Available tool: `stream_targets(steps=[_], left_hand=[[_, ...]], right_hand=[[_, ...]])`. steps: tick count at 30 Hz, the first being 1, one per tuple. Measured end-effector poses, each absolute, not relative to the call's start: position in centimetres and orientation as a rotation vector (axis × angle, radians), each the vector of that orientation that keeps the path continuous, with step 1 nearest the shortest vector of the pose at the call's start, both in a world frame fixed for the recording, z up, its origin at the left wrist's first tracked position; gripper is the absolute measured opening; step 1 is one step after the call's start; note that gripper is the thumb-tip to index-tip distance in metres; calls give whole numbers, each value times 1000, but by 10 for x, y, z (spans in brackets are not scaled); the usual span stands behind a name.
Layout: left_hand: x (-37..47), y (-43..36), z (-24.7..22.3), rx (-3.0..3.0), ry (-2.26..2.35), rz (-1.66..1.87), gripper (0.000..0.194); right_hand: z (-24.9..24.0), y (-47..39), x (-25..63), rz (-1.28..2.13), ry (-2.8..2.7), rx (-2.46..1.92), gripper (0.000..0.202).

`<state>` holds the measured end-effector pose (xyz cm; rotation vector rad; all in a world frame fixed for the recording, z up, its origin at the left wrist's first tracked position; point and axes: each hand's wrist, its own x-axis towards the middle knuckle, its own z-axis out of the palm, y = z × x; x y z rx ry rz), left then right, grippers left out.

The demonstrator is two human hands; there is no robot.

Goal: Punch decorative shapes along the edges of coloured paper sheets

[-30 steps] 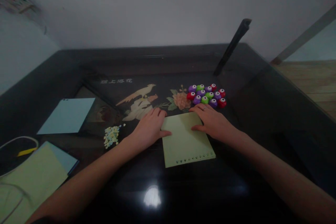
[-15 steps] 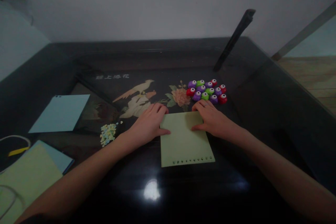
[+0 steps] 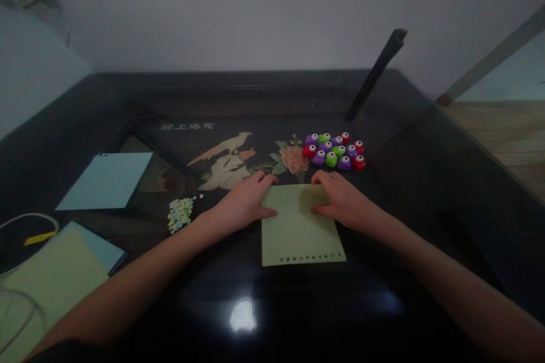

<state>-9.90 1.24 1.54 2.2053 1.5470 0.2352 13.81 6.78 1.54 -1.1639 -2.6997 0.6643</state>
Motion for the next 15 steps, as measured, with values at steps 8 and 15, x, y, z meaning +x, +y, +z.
stream_targets(steps=[8,15], left_hand=[[-97,12,15,2180,1556,266,33],[-94,10,27,2019,1586,447,26]], right_hand=[[17,71,143,891,-2445,-1197,42],[5,72,164,1652,-1773,-1277,68]])
